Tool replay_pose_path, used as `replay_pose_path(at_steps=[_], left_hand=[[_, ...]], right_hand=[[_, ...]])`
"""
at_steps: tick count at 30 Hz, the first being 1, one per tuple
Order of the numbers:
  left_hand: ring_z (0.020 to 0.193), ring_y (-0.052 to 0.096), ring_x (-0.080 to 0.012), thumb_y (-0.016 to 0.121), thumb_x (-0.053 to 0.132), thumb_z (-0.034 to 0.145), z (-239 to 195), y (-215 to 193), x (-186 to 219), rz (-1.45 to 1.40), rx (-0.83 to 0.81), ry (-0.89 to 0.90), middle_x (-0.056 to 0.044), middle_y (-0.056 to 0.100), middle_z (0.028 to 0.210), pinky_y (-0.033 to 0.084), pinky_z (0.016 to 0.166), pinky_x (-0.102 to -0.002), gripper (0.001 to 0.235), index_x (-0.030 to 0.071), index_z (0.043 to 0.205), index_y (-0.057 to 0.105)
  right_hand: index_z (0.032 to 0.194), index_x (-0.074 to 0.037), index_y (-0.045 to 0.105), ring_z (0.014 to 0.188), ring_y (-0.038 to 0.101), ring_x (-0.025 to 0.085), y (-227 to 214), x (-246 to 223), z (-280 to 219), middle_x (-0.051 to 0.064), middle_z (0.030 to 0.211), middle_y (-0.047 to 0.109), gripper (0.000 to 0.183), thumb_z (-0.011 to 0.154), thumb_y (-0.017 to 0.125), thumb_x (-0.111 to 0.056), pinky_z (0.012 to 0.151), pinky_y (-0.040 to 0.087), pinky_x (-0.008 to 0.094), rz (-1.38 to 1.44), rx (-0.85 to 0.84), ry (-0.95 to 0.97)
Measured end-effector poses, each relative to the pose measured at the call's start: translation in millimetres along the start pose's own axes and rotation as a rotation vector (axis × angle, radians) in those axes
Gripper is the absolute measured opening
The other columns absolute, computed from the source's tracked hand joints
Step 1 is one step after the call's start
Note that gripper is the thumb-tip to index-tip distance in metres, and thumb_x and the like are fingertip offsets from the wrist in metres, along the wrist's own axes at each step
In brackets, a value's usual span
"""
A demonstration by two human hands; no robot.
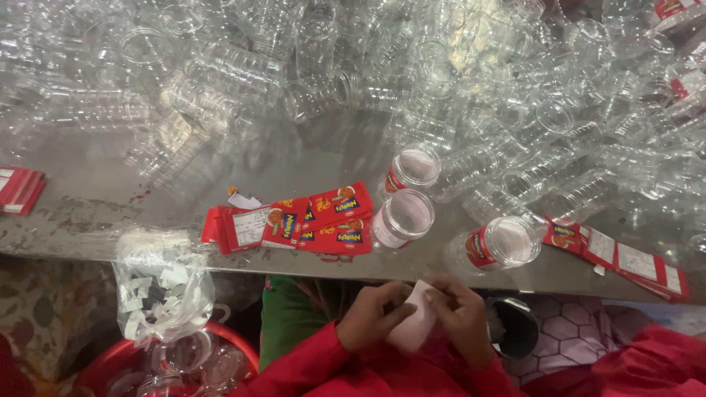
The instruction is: The person applies adhesive labels to clear plastic containers by hand at a workstation.
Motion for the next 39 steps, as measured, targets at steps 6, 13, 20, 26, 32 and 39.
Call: replay_pose_path(at_steps=[6, 13, 20, 26, 32, 39], left_hand=[[0.074, 0.070, -0.0312, 0.069, 0.012, 0.092, 1.2, -0.2, 9.2, 0.209, 0.060, 0.143, -0.019, 0.071, 0.088, 0.055, 0.067, -0.037, 0.023, 0.005, 0.113, 0.070], [0.085, 0.073, -0.0374, 0.069, 0.011, 0.087, -1.7, -12.4, 14.1, 0.245, 0.132, 0.114, -0.020, 0.073, 0.095, 0.058, 0.072, -0.041, 0.030, 0.004, 0.116, 0.068], [0.088, 0.070, -0.0407, 0.069, 0.011, 0.092, 4.3, -4.5, 7.9, 0.399, 0.058, 0.129, -0.021, 0.073, 0.096, 0.056, 0.073, -0.043, 0.020, 0.007, 0.111, 0.074], [0.091, 0.074, -0.0371, 0.066, 0.007, 0.091, -0.5, -12.4, 11.4, 0.217, 0.061, 0.235, -0.020, 0.073, 0.101, 0.058, 0.079, -0.041, 0.023, 0.004, 0.113, 0.072], [0.065, 0.062, -0.0203, 0.072, 0.007, 0.088, -0.1, -36.7, -7.4, 0.211, 0.225, 0.056, -0.013, 0.067, 0.077, 0.051, 0.063, -0.032, 0.023, 0.001, 0.110, 0.066], [0.079, 0.063, -0.0088, 0.065, 0.003, 0.093, 18.2, -33.0, -9.2, -0.623, 0.410, -0.075, -0.001, 0.070, 0.088, 0.052, 0.070, -0.026, 0.007, 0.002, 0.100, 0.065]], right_hand=[[0.103, -0.007, 0.075, 0.081, 0.067, 0.022, 13.1, -21.6, -3.1, 0.009, 0.093, 0.073, 0.025, 0.078, 0.076, -0.009, 0.074, 0.053, 0.032, -0.682, -0.021, -0.626], [0.100, 0.000, 0.077, 0.073, 0.062, 0.014, -24.4, 60.7, 18.8, 0.014, 0.083, 0.070, 0.016, 0.099, 0.062, -0.004, 0.068, 0.050, 0.030, -0.006, 0.182, 0.013], [0.103, -0.003, 0.074, 0.087, 0.069, 0.013, 25.8, 5.0, -2.5, 0.008, 0.094, 0.070, 0.026, 0.077, 0.073, -0.003, 0.076, 0.054, 0.031, -0.582, 0.010, -0.592], [0.099, -0.004, 0.079, 0.071, 0.062, 0.019, -5.8, 102.1, 16.2, 0.007, 0.079, 0.071, 0.014, 0.091, 0.068, -0.002, 0.064, 0.051, 0.034, -0.209, 0.059, -0.011], [0.091, -0.004, 0.073, 0.086, 0.059, 0.018, -25.4, 62.8, 14.8, 0.011, 0.088, 0.063, 0.014, 0.094, 0.062, -0.012, 0.073, 0.050, 0.033, -0.366, 0.064, -0.300], [0.104, 0.002, 0.072, 0.072, 0.064, 0.012, 37.4, 78.5, -7.7, 0.008, 0.086, 0.073, 0.028, 0.081, 0.068, -0.014, 0.063, 0.055, 0.030, 0.155, -0.396, 0.072]])
Point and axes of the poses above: each hand's wrist, its own z-axis towards the middle knuckle, its own y-axis out of the palm, x = y × z, the point moved 4 cm from there along z, towards the middle knuckle
